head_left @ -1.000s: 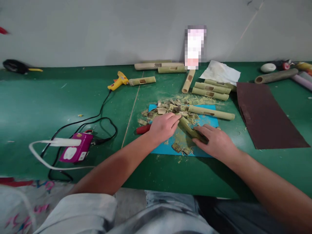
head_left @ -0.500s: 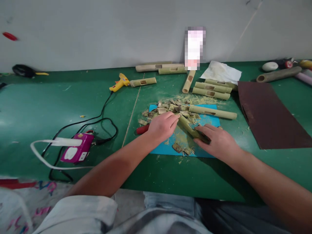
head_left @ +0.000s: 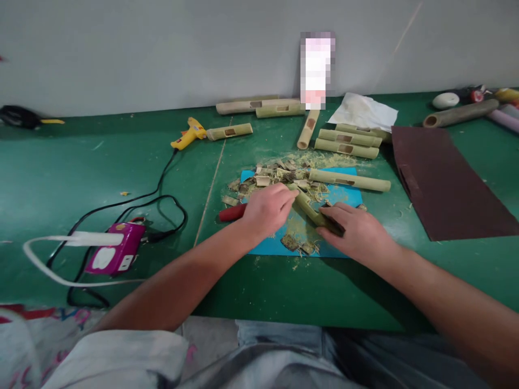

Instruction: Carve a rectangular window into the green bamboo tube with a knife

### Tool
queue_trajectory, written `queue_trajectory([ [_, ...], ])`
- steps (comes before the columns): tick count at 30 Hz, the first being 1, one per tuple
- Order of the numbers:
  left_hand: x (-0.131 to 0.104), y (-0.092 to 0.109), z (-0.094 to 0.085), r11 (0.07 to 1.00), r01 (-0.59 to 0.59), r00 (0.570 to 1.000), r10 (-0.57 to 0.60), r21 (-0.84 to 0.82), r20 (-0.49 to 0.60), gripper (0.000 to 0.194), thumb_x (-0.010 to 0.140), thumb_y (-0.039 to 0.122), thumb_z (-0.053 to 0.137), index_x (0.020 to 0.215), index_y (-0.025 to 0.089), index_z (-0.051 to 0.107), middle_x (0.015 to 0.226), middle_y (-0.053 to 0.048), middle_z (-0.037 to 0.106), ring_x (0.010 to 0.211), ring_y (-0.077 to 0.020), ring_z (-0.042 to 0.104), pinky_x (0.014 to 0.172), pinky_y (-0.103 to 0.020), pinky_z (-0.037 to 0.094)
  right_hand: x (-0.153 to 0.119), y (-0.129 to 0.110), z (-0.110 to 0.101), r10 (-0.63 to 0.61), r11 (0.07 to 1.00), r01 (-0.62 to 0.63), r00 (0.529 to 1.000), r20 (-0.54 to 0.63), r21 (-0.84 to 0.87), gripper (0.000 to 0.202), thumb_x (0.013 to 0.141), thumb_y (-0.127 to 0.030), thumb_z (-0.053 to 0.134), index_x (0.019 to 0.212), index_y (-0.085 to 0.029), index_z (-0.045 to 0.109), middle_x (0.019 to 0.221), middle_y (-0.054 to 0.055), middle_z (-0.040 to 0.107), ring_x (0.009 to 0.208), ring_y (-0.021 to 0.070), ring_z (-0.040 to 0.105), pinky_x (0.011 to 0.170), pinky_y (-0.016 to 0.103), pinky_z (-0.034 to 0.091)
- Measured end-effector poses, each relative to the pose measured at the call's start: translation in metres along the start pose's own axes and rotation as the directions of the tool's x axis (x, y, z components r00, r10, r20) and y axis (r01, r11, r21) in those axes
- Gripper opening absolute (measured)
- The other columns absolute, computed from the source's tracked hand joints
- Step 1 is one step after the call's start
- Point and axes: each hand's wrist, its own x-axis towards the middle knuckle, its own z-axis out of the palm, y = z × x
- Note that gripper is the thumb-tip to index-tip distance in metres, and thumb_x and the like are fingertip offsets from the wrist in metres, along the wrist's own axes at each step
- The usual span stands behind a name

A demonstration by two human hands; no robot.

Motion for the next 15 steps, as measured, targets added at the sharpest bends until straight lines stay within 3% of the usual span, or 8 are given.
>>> queue_trajectory([
  [3,-0.0005,0.0005,0.0031,0.993,-0.069,0.997,0.071,-0.094,0.027,0.026,0.101,0.022,0.045,0.109,0.012,0.068,0.091,-0.008,0.071,0.085,-0.0157,0.067,0.076,-0.028,0.056,-0.0002,-0.0009,-0.0001,0.011,1.000,-0.011,1.000,-0.004,0.000,0.037,0.086,-0.034,0.059,0.117,-0.017,0.068,0.096,0.007,0.069,0.081,0.0209,0.066,0.068,0.030,0.046],
  [7,-0.0010,-0.0014,0.0029,0.999,-0.043,0.999,0.043,0.017,0.016,0.027,0.100,0.021,0.044,0.106,0.010,0.068,0.085,-0.009,0.068,0.078,-0.0159,0.065,0.071,-0.028,0.055,-0.0008,-0.0023,-0.0001,0.011,1.000,-0.011,1.000,-0.003,0.008,0.036,0.087,-0.035,0.058,0.116,-0.017,0.068,0.097,0.007,0.069,0.079,0.0205,0.066,0.066,0.030,0.046],
  [10,-0.0018,-0.0007,0.0022,0.995,-0.103,0.992,0.103,-0.011,0.075,0.029,0.102,0.020,0.041,0.111,0.010,0.066,0.084,-0.007,0.068,0.079,-0.0150,0.064,0.072,-0.027,0.055,-0.0010,-0.0026,0.0002,0.002,1.000,-0.002,1.000,0.001,0.002,0.036,0.086,-0.033,0.058,0.116,-0.016,0.067,0.098,0.007,0.069,0.080,0.0201,0.066,0.065,0.029,0.045],
  [15,-0.0034,-0.0010,0.0031,0.998,-0.058,0.998,0.057,0.036,0.029,0.030,0.102,0.023,0.040,0.109,0.011,0.066,0.086,-0.008,0.068,0.078,-0.0155,0.064,0.071,-0.028,0.055,-0.0011,-0.0025,0.0003,0.008,1.000,-0.008,1.000,-0.001,-0.002,0.036,0.087,-0.035,0.058,0.116,-0.016,0.067,0.097,0.007,0.069,0.077,0.0196,0.065,0.065,0.030,0.045],
])
